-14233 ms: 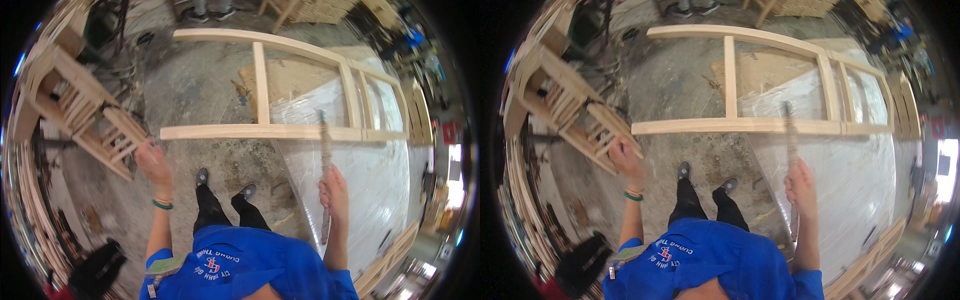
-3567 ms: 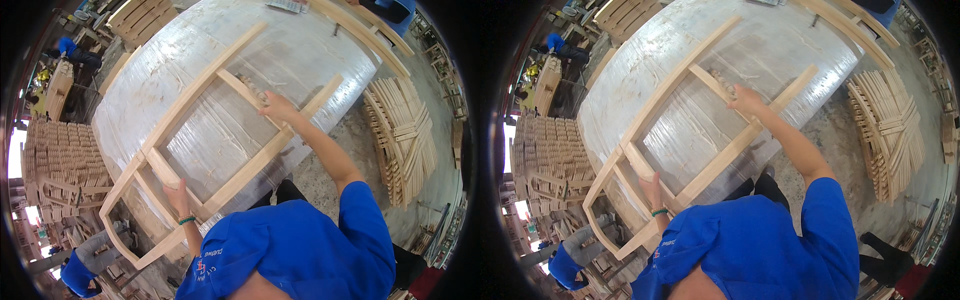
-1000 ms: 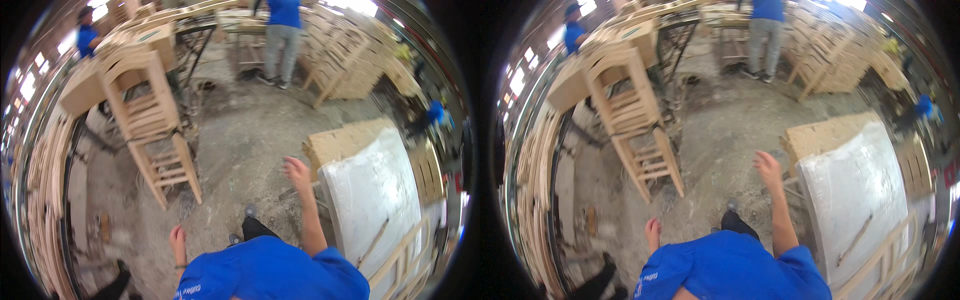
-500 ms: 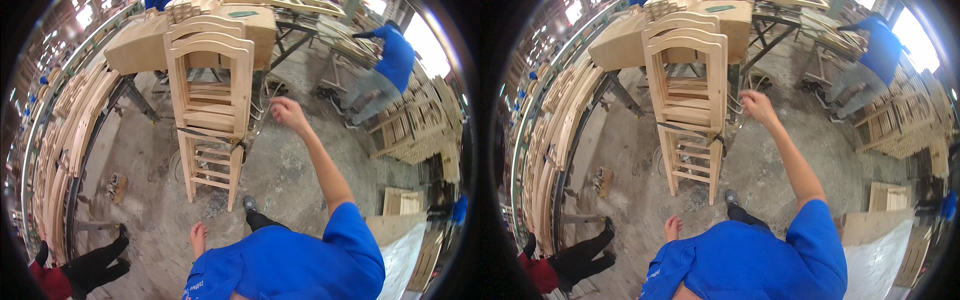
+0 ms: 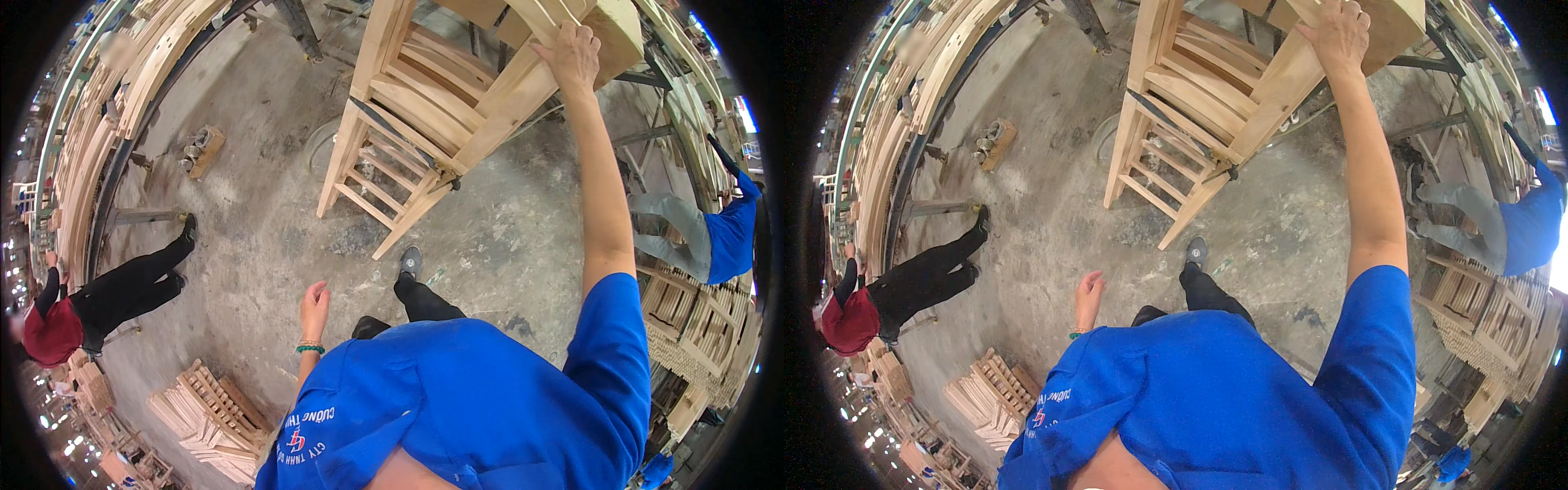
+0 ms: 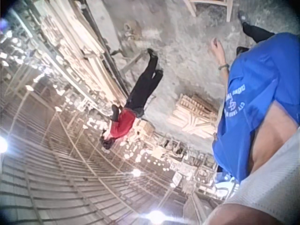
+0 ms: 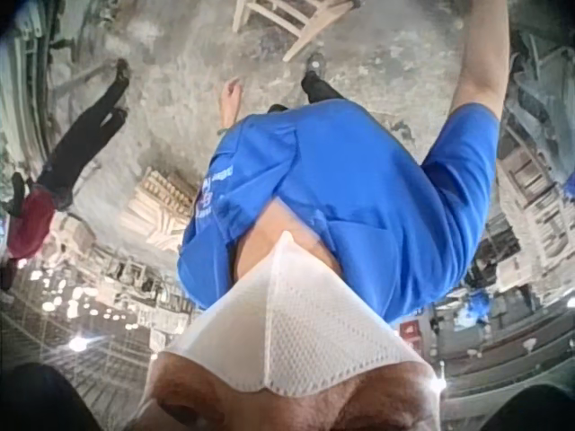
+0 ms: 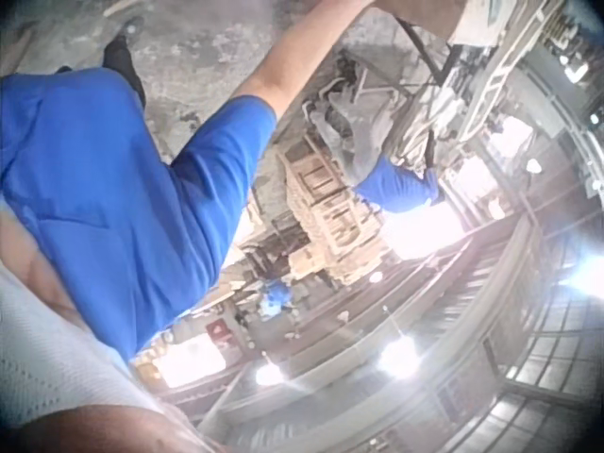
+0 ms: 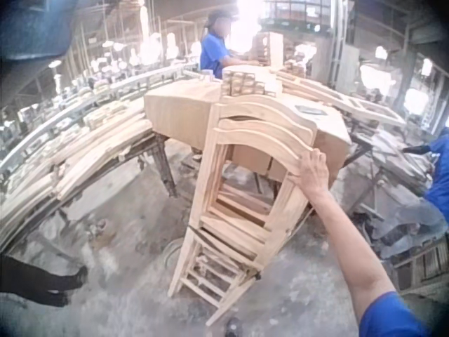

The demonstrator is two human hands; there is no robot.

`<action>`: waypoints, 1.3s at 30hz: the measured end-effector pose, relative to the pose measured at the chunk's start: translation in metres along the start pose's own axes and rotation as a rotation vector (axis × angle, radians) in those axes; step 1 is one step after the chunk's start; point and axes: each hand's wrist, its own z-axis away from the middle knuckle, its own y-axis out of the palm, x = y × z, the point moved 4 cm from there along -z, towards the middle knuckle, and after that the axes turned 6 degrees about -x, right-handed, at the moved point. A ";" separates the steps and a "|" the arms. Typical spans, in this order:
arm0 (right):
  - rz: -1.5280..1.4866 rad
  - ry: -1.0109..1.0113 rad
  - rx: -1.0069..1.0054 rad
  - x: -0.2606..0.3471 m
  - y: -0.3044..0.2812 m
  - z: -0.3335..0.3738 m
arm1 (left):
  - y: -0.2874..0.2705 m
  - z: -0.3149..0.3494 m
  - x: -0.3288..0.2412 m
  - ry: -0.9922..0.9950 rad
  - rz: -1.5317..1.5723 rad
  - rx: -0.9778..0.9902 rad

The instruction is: The person sands the frame of a wooden chair using a sanding tool. They flip the chair over to sand different sides and then place it on a stack of finished chairs.

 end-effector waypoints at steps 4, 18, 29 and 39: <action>-0.005 -0.062 0.053 -0.013 0.003 -0.016 | 0.023 -0.018 -0.012 0.035 -0.067 0.052; -1.956 0.535 1.014 0.100 -0.147 0.022 | 0.181 -0.007 -0.103 -0.266 0.706 0.294; -2.073 0.216 1.032 0.176 -0.230 0.046 | 0.124 -0.069 -0.147 0.044 0.658 0.241; -2.088 0.737 1.105 0.273 -0.261 0.030 | 0.001 -0.037 -0.079 0.465 0.384 -0.030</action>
